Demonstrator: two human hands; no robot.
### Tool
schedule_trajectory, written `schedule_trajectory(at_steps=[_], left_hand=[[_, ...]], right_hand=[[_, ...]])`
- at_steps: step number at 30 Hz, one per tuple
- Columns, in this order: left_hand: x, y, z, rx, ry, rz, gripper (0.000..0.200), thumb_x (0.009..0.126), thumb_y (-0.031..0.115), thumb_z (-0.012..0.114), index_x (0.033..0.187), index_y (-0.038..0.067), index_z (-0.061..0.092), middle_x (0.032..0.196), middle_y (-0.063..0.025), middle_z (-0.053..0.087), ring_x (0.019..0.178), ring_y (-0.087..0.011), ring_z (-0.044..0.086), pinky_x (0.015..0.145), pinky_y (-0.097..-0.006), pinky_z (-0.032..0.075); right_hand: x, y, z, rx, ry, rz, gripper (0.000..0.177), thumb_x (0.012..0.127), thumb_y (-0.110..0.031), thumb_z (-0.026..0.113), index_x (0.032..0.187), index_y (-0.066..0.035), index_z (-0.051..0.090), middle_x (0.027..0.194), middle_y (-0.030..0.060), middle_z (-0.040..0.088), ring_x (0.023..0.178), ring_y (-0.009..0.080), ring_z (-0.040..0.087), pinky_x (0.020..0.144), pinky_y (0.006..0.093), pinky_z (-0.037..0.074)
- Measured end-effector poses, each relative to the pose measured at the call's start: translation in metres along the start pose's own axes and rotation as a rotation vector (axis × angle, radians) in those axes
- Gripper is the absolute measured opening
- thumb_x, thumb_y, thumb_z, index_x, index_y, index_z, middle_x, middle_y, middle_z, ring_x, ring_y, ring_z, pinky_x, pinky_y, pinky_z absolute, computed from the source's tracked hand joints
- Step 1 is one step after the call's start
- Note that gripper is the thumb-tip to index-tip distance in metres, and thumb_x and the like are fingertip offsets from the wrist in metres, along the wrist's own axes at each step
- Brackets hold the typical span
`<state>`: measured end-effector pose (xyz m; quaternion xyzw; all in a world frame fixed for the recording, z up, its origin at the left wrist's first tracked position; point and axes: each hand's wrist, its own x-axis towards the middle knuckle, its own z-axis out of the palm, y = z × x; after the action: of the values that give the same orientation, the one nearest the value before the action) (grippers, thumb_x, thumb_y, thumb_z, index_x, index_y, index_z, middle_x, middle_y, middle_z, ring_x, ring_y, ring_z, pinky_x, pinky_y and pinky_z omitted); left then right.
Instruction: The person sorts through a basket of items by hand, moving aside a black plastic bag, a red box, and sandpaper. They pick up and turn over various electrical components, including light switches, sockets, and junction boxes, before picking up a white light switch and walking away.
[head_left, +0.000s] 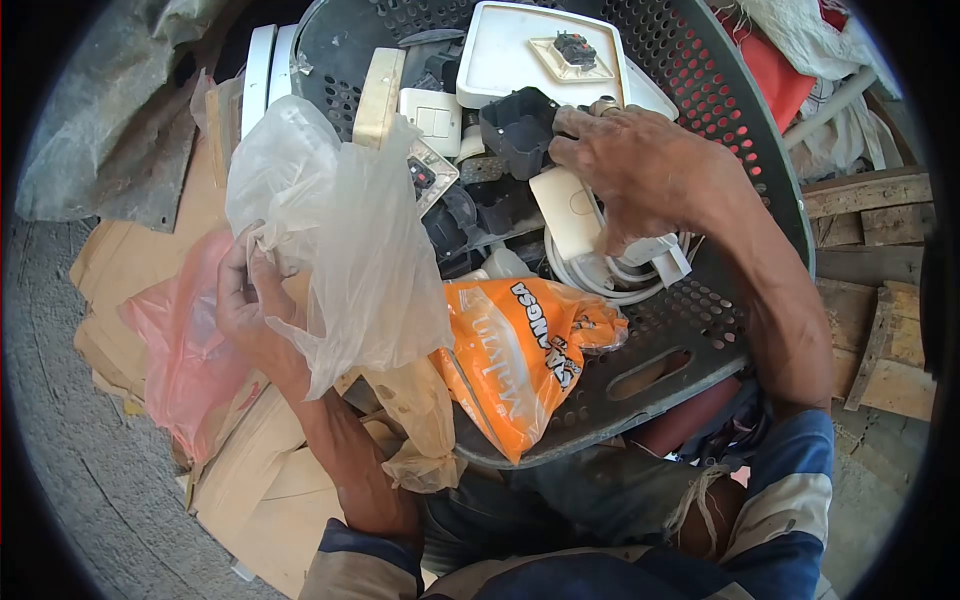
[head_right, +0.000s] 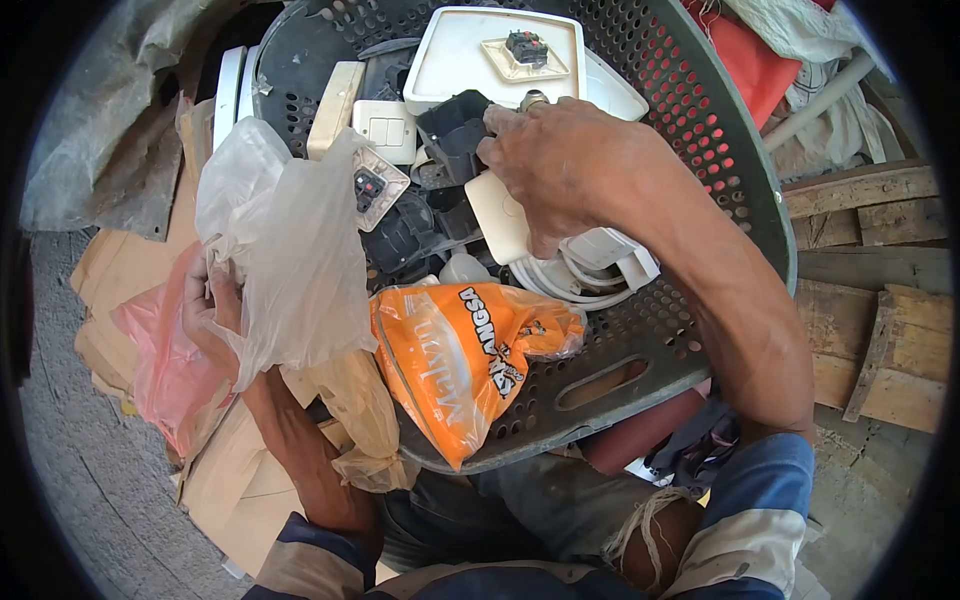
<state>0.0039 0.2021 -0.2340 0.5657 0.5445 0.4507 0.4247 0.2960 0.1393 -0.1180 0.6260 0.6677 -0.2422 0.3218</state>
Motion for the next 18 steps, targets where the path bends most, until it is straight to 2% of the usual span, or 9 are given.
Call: schedule_trajectory(at_steps=[3,5,6,9,11,14,15,16,18], left_hand=[[0.005,-0.007,-0.003,-0.229,0.1,-0.034,0.027,0.094,0.011,0.062,0.115,-0.006,0.06,0.111,-0.0128,0.063,0.09,-0.0185,0.065,0.076,-0.029,0.053],[0.005,-0.006,-0.003,-0.39,0.098,0.014,0.032,0.094,0.015,0.062,0.12,-0.005,0.057,0.118,-0.0162,0.06,0.101,-0.0231,0.063,0.08,-0.0338,0.055],[0.004,-0.002,-0.001,-0.392,0.096,0.012,0.032,0.094,0.015,0.062,0.12,-0.005,0.057,0.118,-0.0162,0.06,0.101,-0.0231,0.063,0.08,-0.0338,0.055],[-0.007,0.027,0.009,-0.261,-0.018,0.132,0.035,0.095,0.02,0.06,0.121,-0.005,0.059,0.122,-0.0161,0.059,0.113,-0.0208,0.057,0.087,-0.0348,0.052],[-0.022,0.062,0.016,-0.143,-0.283,0.523,0.047,0.091,0.03,0.067,0.125,-0.001,0.058,0.133,-0.0192,0.052,0.128,-0.0244,0.049,0.097,-0.0431,0.048],[-0.04,0.11,0.004,0.068,-0.72,0.543,0.061,0.081,0.033,0.075,0.132,0.006,0.055,0.143,-0.0169,0.044,0.135,-0.0307,0.041,0.109,-0.0543,0.035],[-0.049,0.126,0.01,0.364,-1.079,0.579,0.062,0.08,0.03,0.073,0.135,0.011,0.053,0.146,-0.0147,0.041,0.137,-0.0336,0.038,0.112,-0.0564,0.029],[-0.057,0.136,0.014,0.674,-1.427,0.595,0.063,0.079,0.027,0.072,0.138,0.015,0.051,0.148,-0.0126,0.039,0.14,-0.0364,0.034,0.115,-0.0586,0.023],[-0.083,0.109,0.009,0.809,-1.46,0.708,0.069,0.075,0.026,0.075,0.139,0.019,0.051,0.149,-0.0107,0.038,0.141,-0.0361,0.031,0.117,-0.0579,0.02]], right_hand=[[-0.013,0.017,0.002,0.047,0.009,0.018,0.085,0.061,-0.036,0.084,0.131,0.001,0.051,0.143,0.0196,0.045,0.133,0.0321,0.045,0.109,0.0393,0.041],[-0.024,0.039,0.02,0.056,0.372,-0.049,0.089,0.059,-0.039,0.084,0.131,0.002,0.051,0.14,0.021,0.048,0.133,0.0338,0.045,0.111,0.0405,0.039],[-0.034,0.047,0.015,0.061,0.455,-0.053,0.082,0.061,-0.041,0.081,0.122,0.008,0.055,0.118,0.0197,0.059,0.116,0.0342,0.055,0.102,0.0373,0.044],[-0.051,0.068,0.018,-0.006,0.619,0.104,0.077,0.065,-0.04,0.081,0.122,0.006,0.058,0.115,0.0207,0.061,0.112,0.0335,0.058,0.097,0.0392,0.047],[-0.053,0.081,0.016,0.041,0.514,0.249,0.086,0.062,-0.044,0.081,0.128,0.004,0.054,0.124,0.0214,0.057,0.12,0.0336,0.053,0.103,0.0399,0.043],[-0.047,0.096,0.019,0.135,0.372,0.35,0.099,0.058,-0.048,0.082,0.136,0.003,0.048,0.133,0.0215,0.052,0.128,0.0338,0.047,0.109,0.0405,0.038],[-0.046,0.094,0.02,0.148,0.363,0.335,0.099,0.057,-0.047,0.081,0.136,0.003,0.048,0.131,0.021,0.053,0.126,0.0338,0.048,0.108,0.0409,0.038],[-0.048,0.087,0.017,0.14,0.453,0.255,0.079,0.065,-0.045,0.079,0.123,0.005,0.059,0.12,0.0221,0.061,0.115,0.0355,0.058,0.1,0.0411,0.045],[-0.061,0.072,-0.014,0.242,0.286,0.24,0.067,0.068,-0.042,0.078,0.115,0.002,0.064,0.114,0.0218,0.064,0.11,0.0354,0.06,0.095,0.0418,0.047]])
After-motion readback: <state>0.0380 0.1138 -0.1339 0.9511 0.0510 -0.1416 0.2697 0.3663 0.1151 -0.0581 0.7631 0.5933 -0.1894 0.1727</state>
